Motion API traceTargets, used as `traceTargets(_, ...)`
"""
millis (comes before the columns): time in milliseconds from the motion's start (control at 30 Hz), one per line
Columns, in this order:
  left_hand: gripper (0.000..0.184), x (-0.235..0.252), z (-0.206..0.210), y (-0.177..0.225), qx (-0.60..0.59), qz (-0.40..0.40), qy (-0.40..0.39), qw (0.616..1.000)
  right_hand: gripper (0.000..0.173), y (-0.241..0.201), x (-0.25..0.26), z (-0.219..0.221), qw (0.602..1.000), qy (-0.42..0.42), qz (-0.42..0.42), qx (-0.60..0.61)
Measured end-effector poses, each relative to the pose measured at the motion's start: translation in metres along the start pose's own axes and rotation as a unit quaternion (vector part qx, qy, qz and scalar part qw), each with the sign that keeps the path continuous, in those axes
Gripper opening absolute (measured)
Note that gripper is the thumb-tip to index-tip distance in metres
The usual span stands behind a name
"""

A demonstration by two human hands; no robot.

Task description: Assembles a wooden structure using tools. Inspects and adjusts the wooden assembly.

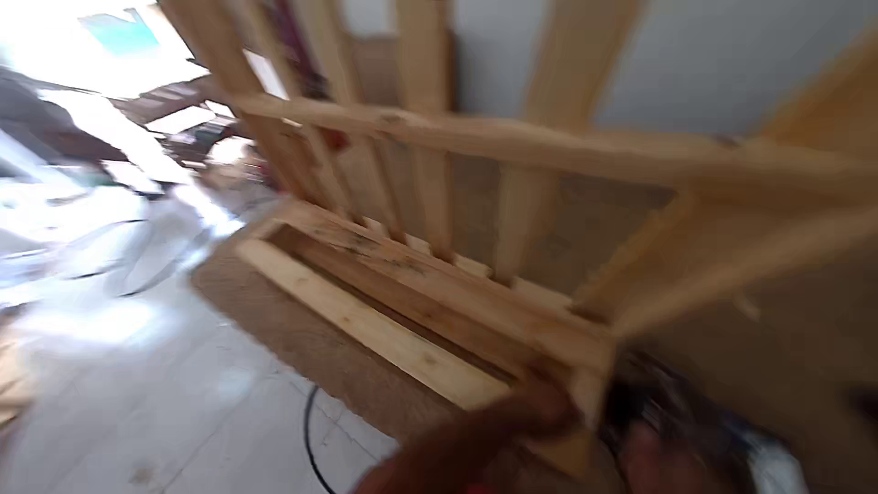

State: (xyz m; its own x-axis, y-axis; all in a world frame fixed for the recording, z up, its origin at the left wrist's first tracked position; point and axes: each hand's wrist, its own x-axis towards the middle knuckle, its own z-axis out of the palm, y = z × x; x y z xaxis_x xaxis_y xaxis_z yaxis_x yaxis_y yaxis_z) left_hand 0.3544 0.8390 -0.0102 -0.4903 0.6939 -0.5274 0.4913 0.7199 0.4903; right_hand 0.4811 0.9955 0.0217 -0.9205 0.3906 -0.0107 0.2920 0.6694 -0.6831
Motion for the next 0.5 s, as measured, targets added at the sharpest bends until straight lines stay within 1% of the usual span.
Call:
traceTargets(33,0.045,0.001,-0.004,0.003,-0.004,0.004,-0.022,1.000,0.066,0.005,0.006,0.011,0.998,-0.032,0.027,-0.045)
traceTargets(100,0.044,0.003,-0.007,0.009,0.005,-0.005,-0.042,0.999,0.054,0.002,0.018,0.013,0.975,-0.156,0.137,-0.082)
traceTargets(133,0.046,0.006,-0.003,0.009,0.018,-0.014,-0.039,0.999,0.053,0.008,0.021,0.012,0.968,-0.167,0.168,-0.088)
traceTargets(167,0.052,0.012,0.002,0.008,0.029,-0.024,-0.033,0.999,0.053,0.011,0.022,0.005,0.970,-0.150,0.172,-0.081)
traceTargets(233,0.059,0.020,0.007,0.005,0.038,-0.041,-0.026,0.998,0.056,-0.002,0.026,-0.019,0.983,-0.097,0.148,-0.056)
traceTargets(300,0.061,0.024,0.012,0.004,0.047,-0.035,-0.023,0.998,0.054,-0.023,0.024,-0.045,0.998,0.010,0.069,-0.004)
traceTargets(333,0.062,0.023,0.012,0.005,0.050,-0.036,-0.026,0.998,0.053,-0.032,0.023,-0.055,0.997,0.068,0.012,0.046)
traceTargets(367,0.062,0.022,0.012,0.006,0.052,-0.039,-0.028,0.998,0.052,-0.039,0.022,-0.059,0.986,0.117,-0.045,0.114)
traceTargets(400,0.063,0.022,0.011,0.008,0.057,-0.043,-0.034,0.997,0.051,-0.043,0.019,-0.057,0.967,0.154,-0.092,0.179)
traceTargets(433,0.063,0.023,0.010,0.009,0.060,-0.045,-0.039,0.996,0.050,-0.040,0.015,-0.048,0.953,0.172,-0.118,0.218)
traceTargets(467,0.063,0.022,0.010,0.010,0.060,-0.046,-0.041,0.996,0.054,-0.027,0.008,-0.032,0.956,0.174,-0.116,0.207)
traceTargets(500,0.063,0.021,0.010,0.010,0.062,-0.047,-0.041,0.996,0.058,-0.005,-0.001,-0.013,0.976,0.147,-0.081,0.140)
